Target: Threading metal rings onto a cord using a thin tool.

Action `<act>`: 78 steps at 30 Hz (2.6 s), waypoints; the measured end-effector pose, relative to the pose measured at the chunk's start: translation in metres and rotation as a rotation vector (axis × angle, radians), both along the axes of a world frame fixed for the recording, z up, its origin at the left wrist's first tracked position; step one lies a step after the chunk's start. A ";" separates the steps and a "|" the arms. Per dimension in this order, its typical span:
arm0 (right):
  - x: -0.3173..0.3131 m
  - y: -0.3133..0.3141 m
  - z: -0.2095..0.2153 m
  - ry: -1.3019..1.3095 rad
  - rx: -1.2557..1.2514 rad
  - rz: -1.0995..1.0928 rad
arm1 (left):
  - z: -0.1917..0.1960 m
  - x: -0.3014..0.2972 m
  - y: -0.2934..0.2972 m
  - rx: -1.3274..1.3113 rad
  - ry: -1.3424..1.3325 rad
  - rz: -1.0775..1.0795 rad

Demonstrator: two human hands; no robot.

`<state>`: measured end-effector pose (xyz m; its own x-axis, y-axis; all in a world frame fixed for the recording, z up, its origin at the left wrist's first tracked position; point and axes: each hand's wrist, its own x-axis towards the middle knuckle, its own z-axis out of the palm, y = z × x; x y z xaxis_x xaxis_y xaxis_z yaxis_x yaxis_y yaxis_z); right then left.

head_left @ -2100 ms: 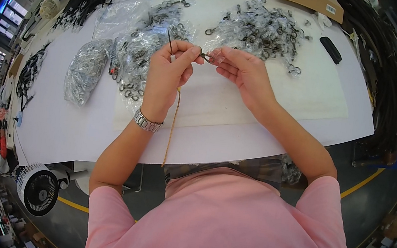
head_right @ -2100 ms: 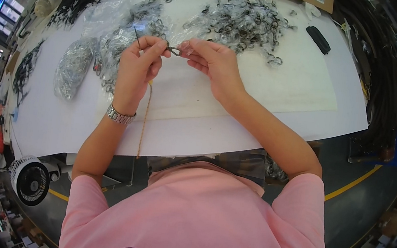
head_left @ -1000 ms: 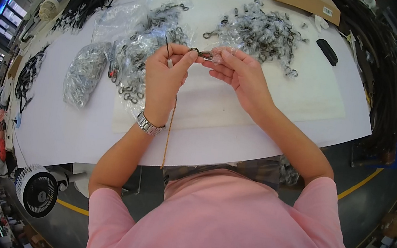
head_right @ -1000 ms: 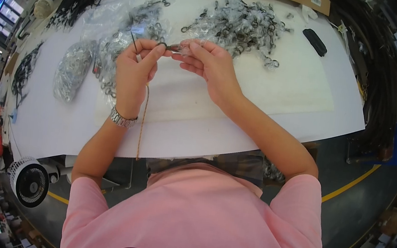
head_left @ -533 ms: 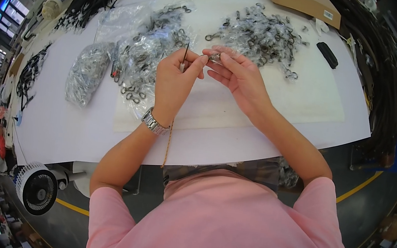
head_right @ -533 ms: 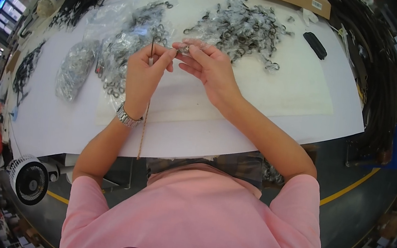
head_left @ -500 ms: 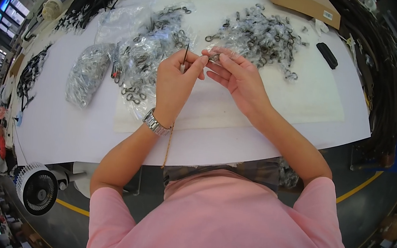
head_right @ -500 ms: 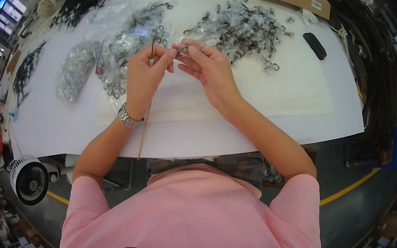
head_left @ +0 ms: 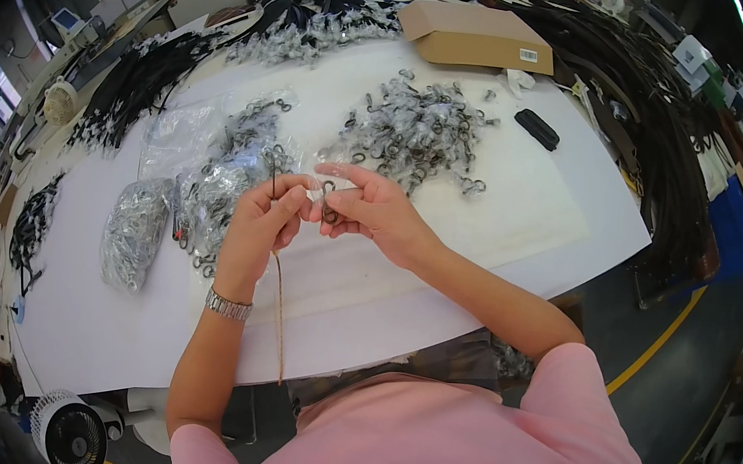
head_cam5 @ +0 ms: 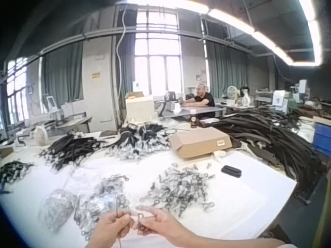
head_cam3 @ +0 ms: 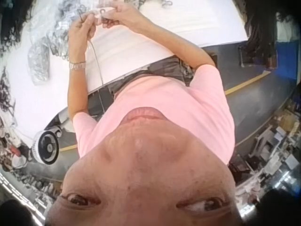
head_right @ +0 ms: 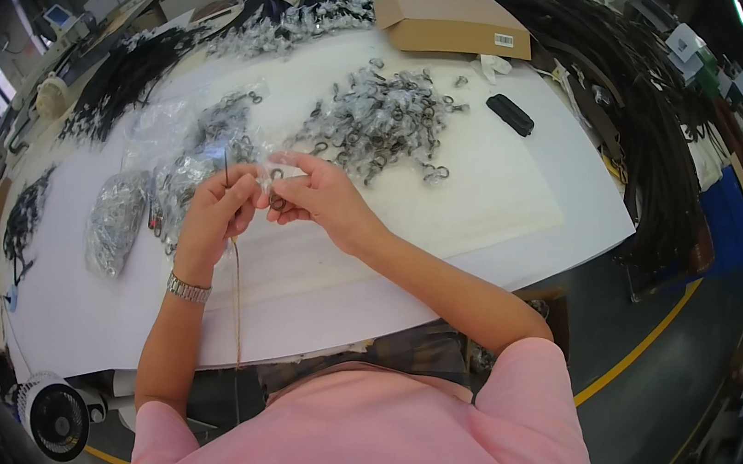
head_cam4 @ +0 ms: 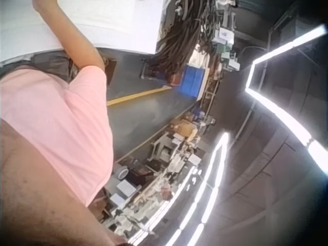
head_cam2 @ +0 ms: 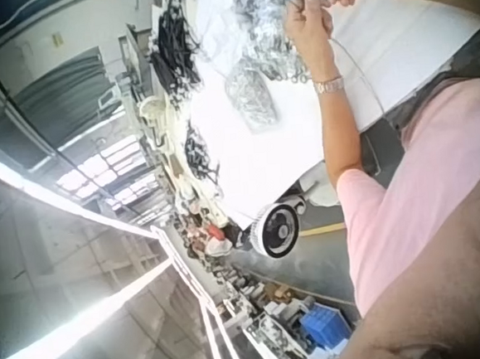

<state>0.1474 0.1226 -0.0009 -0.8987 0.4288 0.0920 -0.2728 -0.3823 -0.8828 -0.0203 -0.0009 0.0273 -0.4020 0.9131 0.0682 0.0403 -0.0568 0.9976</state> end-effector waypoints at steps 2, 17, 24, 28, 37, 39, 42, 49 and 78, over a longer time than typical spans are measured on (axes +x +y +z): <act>-0.001 0.002 -0.001 -0.025 -0.028 0.045 | 0.001 0.001 0.000 -0.047 -0.160 -0.206; 0.001 -0.015 0.000 -0.253 1.035 -0.382 | -0.011 0.028 0.005 0.001 -0.006 0.044; 0.004 -0.010 0.007 -0.233 1.039 -0.347 | -0.010 -0.006 -0.001 0.069 -0.244 0.091; 0.005 -0.007 0.019 -0.255 0.535 -0.129 | -0.006 -0.014 0.003 -0.065 -0.032 0.135; 0.005 0.009 -0.002 -0.279 0.487 -0.184 | 0.007 0.009 0.001 -0.112 0.440 -0.295; 0.002 0.007 -0.001 -0.295 0.498 -0.159 | 0.008 0.007 -0.002 -0.154 0.446 -0.294; -0.010 -0.006 0.002 -0.263 0.418 -0.183 | 0.005 -0.005 -0.012 -0.121 0.249 -0.359; 0.006 0.005 -0.018 -0.268 0.317 -0.213 | -0.042 0.014 0.010 0.231 0.832 0.074; -0.096 0.022 -0.011 -0.421 1.870 -0.357 | -0.021 -0.058 0.005 0.229 -0.287 0.241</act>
<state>0.0518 0.1445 -0.0123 -0.8892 0.1998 0.4116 0.1903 0.9796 -0.0642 -0.0786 0.0037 0.0066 -0.6337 0.7654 0.1125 -0.1973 -0.3005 0.9332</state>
